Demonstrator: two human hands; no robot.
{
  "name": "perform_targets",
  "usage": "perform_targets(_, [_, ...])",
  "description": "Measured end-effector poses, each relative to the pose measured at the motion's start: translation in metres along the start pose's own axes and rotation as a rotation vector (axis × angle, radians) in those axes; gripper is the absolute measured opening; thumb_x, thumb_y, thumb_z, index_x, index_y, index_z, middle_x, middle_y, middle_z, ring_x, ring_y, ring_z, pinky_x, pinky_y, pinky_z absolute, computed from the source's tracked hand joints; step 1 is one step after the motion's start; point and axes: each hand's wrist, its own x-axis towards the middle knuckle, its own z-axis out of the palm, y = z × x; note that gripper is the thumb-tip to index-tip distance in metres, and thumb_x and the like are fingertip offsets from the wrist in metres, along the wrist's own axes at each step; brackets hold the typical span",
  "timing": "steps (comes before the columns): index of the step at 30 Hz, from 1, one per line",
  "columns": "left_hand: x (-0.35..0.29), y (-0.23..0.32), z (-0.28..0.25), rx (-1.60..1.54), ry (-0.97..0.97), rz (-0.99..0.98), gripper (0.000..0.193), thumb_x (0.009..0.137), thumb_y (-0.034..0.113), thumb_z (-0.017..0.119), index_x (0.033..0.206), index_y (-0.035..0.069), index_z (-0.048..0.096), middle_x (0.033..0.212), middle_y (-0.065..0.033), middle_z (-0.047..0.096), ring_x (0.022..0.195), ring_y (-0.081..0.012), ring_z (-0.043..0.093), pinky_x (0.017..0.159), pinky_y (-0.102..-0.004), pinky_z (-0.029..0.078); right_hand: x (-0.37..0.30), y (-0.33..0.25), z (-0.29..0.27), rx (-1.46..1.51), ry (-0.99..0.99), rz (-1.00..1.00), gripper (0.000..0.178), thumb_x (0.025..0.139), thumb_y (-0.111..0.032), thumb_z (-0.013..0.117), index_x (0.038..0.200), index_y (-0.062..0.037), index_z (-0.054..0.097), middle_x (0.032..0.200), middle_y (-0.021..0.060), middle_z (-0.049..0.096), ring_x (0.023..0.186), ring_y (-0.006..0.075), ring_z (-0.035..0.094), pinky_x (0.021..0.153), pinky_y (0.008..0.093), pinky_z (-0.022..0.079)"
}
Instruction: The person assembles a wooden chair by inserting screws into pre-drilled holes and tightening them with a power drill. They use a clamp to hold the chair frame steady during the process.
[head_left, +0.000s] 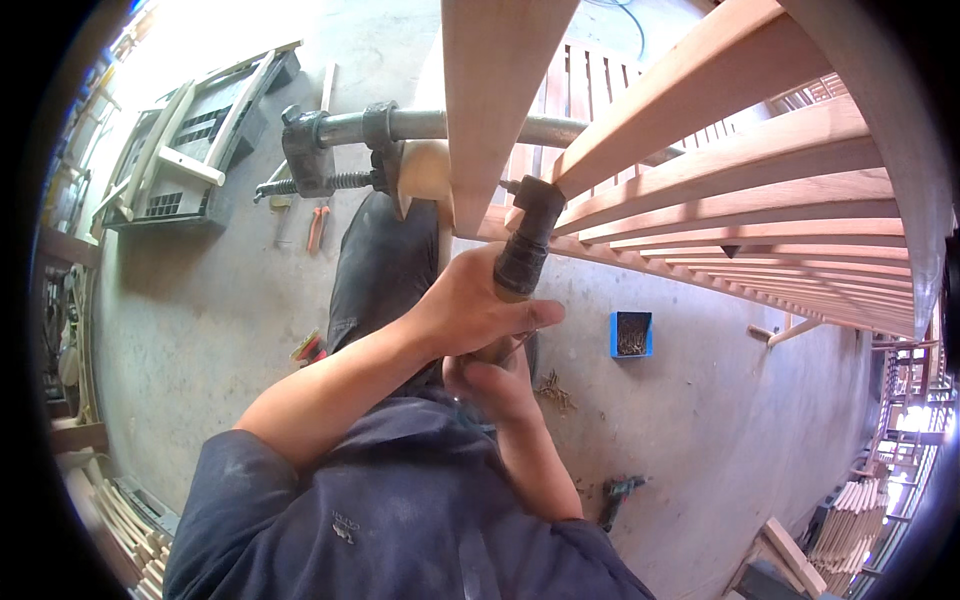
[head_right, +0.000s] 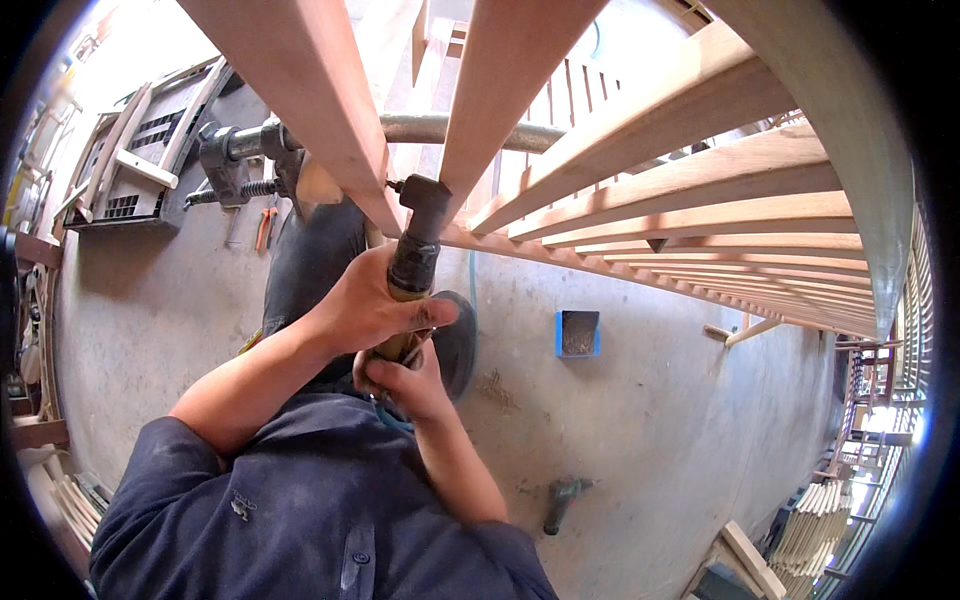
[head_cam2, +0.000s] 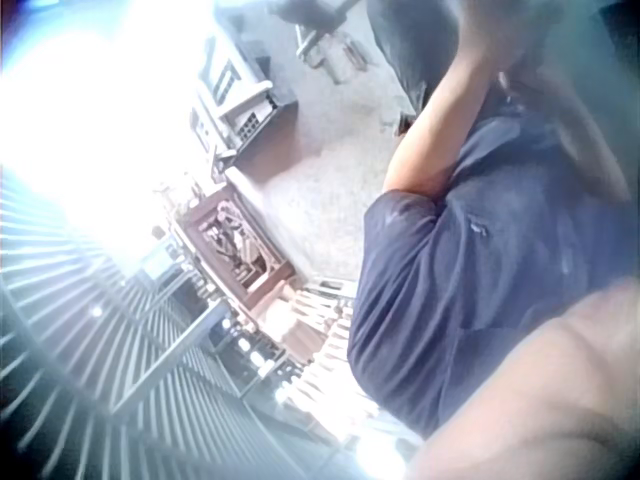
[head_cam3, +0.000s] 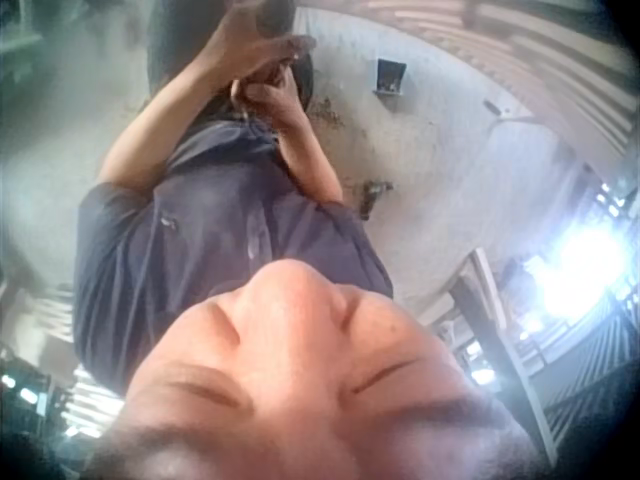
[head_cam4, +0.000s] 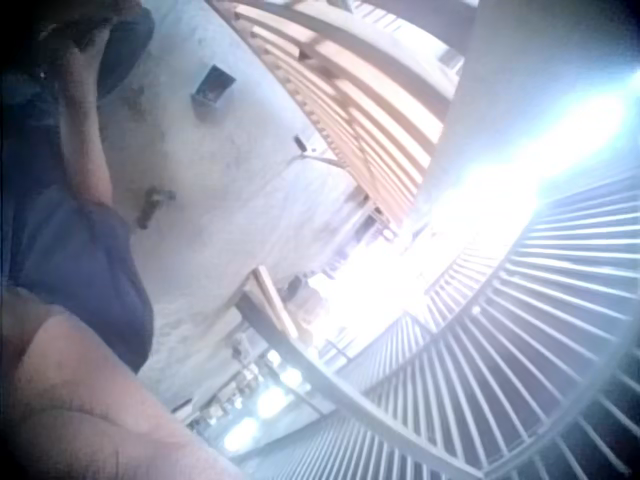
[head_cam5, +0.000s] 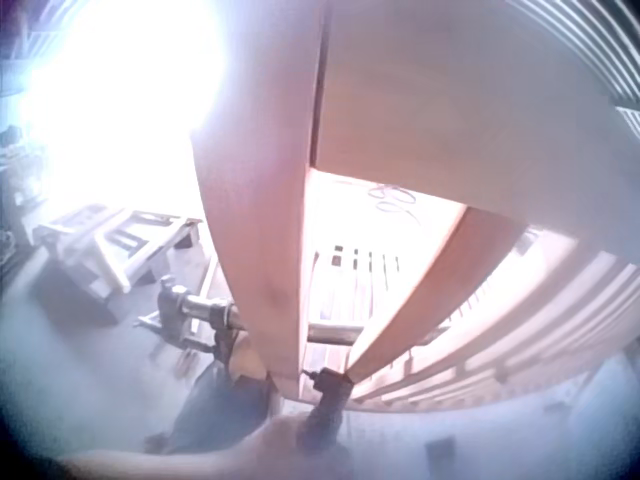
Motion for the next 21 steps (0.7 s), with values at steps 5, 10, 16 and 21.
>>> perform_targets(5, [0.000, 0.003, 0.009, -0.048, 0.062, -0.034, 0.040, 0.079, 0.031, 0.088, 0.085, 0.005, 0.059, 0.073, 0.0011, 0.059, 0.069, -0.0071, 0.057, 0.064, -0.0263, 0.049, 0.003, 0.013, -0.023, 0.013, -0.048, 0.159, 0.021, 0.083, -0.014, 0.072, 0.095, -0.0041, 0.058, 0.065, 0.0039, 0.058, 0.047, 0.0115, 0.052, 0.043, 0.0242, 0.040])
perform_targets(10, [0.002, -0.002, 0.003, -0.050, -0.002, 0.033, 0.027, 0.079, 0.018, 0.083, 0.080, 0.007, 0.059, 0.071, 0.0030, 0.055, 0.066, -0.0069, 0.052, 0.062, -0.0263, 0.045, 0.003, 0.012, -0.003, -0.009, 0.111, 0.133, 0.013, 0.084, -0.005, 0.065, 0.093, -0.0056, 0.056, 0.061, 0.0003, 0.052, 0.042, 0.0102, 0.047, 0.039, 0.0244, 0.037])
perform_targets(16, [0.004, -0.007, -0.001, -0.163, -0.082, 0.036, 0.024, 0.079, 0.013, 0.080, 0.081, 0.007, 0.057, 0.072, 0.0029, 0.055, 0.066, -0.0070, 0.052, 0.061, -0.0258, 0.045, 0.006, 0.008, 0.015, -0.167, 0.272, 0.085, 0.008, 0.082, -0.010, 0.064, 0.086, -0.0079, 0.057, 0.059, -0.0007, 0.049, 0.042, 0.0112, 0.045, 0.038, 0.0246, 0.033])
perform_targets(21, [0.003, 0.001, 0.014, -0.134, 0.035, -0.019, 0.027, 0.081, 0.012, 0.081, 0.084, 0.006, 0.055, 0.075, 0.0016, 0.056, 0.066, -0.0072, 0.054, 0.060, -0.0244, 0.047, 0.006, 0.013, -0.017, 0.046, 0.095, 0.196, 0.011, 0.081, -0.006, 0.066, 0.084, -0.0087, 0.056, 0.058, -0.0024, 0.048, 0.041, 0.0084, 0.044, 0.037, 0.0238, 0.032])
